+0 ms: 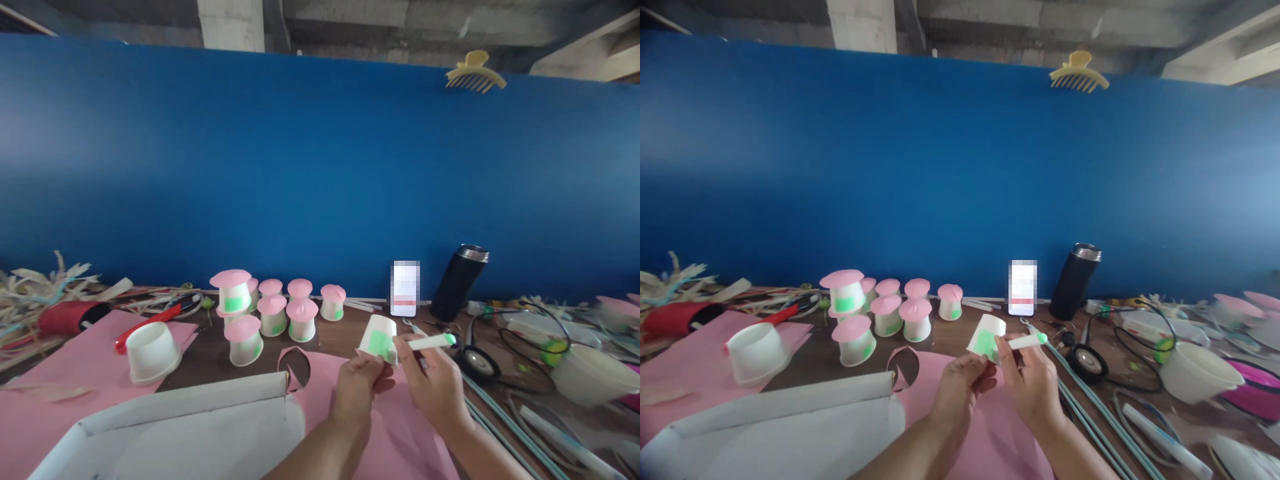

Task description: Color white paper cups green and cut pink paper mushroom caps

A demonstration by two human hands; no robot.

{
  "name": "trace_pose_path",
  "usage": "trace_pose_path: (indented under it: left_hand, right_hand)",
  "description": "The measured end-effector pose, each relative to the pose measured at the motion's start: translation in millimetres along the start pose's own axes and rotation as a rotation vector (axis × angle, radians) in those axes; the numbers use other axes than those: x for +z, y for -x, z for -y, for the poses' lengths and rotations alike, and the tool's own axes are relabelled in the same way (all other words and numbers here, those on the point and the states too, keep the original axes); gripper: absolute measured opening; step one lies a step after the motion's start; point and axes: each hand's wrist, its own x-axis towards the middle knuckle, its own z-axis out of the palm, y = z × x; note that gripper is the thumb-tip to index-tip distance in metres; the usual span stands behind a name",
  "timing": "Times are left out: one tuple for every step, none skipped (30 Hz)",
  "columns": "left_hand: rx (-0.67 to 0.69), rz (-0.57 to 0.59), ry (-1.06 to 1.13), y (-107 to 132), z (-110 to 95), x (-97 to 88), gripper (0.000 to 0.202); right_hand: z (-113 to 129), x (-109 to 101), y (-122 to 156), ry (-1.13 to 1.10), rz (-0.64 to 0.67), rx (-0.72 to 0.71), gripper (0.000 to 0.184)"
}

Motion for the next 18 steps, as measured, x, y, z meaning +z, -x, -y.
trace_pose_path:
  left_hand:
    - [-0.001,0.000,-0.001,-0.2,0.1,0.0,0.034]
    - [-0.001,0.000,-0.001,-0.5,0.1,0.0,0.035]
    - [0.000,-0.001,0.000,-0.8,-0.1,0.0,0.035]
    - [0.002,-0.001,0.001,-1.2,-0.3,0.0,0.035]
    - [0.004,-0.002,0.003,-1.6,-0.5,-0.1,0.035]
    - [0.007,-0.002,0.005,-1.8,-0.7,-0.1,0.034]
    - [0.009,-0.001,0.008,-2.0,-0.8,-0.2,0.034]
    - [0.011,0.000,0.010,-2.0,-0.8,-0.3,0.034]
    - [0.011,0.002,0.012,-2.1,-0.7,-0.3,0.034]
    - [0.012,0.003,0.015,-2.1,-0.5,-0.4,0.034]
    - [0.014,0.002,0.016,-2.1,-0.3,-0.4,0.034]
    - [0.014,0.001,0.018,-2.2,-0.1,-0.4,0.034]
    - [0.014,-0.001,0.020,-2.3,0.1,-0.3,0.034]
    - [0.013,-0.001,0.021,-2.3,0.2,-0.3,0.034]
    - [0.012,-0.001,0.023,-2.3,0.2,-0.3,0.033]
    - [0.012,-0.001,0.024,-2.2,0.1,-0.3,0.033]
    - [0.012,0.000,0.026,-2.0,0.1,-0.4,0.032]
    - [0.014,0.001,0.027,-1.8,0.1,-0.5,0.031]
  right_hand:
    - [0.5,-0.1,-0.2,-0.001,-0.002,0.001,0.031]
    - [1.1,-0.1,-0.5,-0.003,-0.005,0.000,0.032]
    - [1.6,-0.1,-0.8,-0.005,-0.007,-0.003,0.032]
    - [2.2,-0.1,-1.1,-0.007,-0.008,-0.008,0.033]
    - [2.7,-0.2,-1.3,-0.010,-0.006,-0.012,0.033]
    - [3.1,-0.2,-1.3,-0.011,-0.002,-0.015,0.033]
    - [3.5,-0.2,-1.2,-0.011,0.004,-0.017,0.033]
    - [3.8,-0.1,-0.9,-0.010,0.009,-0.017,0.033]
    - [4.0,-0.1,-0.5,-0.009,0.013,-0.016,0.033]
    - [4.1,-0.1,-0.2,-0.007,0.014,-0.013,0.032]
    - [4.1,-0.1,0.1,-0.006,0.013,-0.010,0.032]
    - [4.0,-0.1,0.1,-0.006,0.010,-0.008,0.032]
    - [3.8,-0.2,0.0,-0.007,0.006,-0.005,0.032]
    - [3.5,-0.2,-0.4,-0.008,0.002,-0.002,0.033]
    - [3.1,-0.2,-0.9,-0.010,0.000,0.001,0.033]
    - [2.8,-0.2,-1.4,-0.011,0.001,0.003,0.033]
    - [2.4,-0.1,-1.7,-0.012,0.002,0.004,0.033]
    - [2.0,0.0,-1.8,-0.014,0.004,0.007,0.032]
